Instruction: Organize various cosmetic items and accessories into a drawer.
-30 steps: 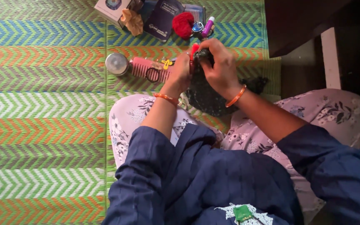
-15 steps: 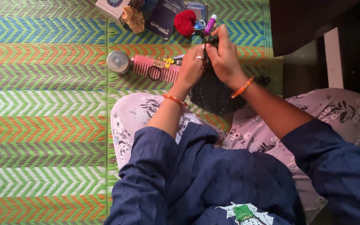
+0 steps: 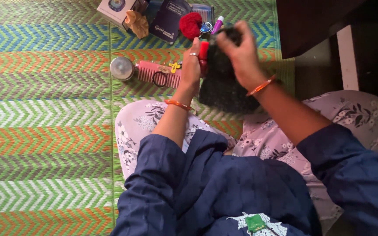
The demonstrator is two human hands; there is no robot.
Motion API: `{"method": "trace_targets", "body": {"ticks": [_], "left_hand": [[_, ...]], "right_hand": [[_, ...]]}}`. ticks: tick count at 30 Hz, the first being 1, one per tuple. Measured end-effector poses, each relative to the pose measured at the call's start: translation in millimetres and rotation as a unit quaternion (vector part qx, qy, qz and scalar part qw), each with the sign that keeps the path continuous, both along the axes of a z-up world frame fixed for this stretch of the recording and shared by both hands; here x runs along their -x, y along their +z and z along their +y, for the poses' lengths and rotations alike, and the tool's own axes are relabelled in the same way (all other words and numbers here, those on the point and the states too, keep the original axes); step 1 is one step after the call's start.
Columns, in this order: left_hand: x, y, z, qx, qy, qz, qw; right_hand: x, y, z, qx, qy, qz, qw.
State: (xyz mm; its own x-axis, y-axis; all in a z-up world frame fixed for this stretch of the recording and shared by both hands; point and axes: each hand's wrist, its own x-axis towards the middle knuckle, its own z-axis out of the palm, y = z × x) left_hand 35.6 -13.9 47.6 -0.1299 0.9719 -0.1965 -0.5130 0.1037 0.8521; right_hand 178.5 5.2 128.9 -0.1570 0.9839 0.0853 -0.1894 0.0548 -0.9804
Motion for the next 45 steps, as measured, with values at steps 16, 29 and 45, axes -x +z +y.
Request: {"method": "trace_targets", "body": {"ticks": [16,29,45], "left_hand": [[10,-23,11,0.02,-0.007,0.051,0.999],[36,25,-12,-0.049,-0.038,-0.166,0.984],[37,21,14,-0.091,-0.084,-0.111,0.986]], "right_hand": [[-12,31,-11,-0.164,0.103,-0.389,0.901],[16,35,-38,-0.322,0.049,-0.432,0.841],[17,52,-19,-0.323,-0.008,-0.366,0.873]]}}
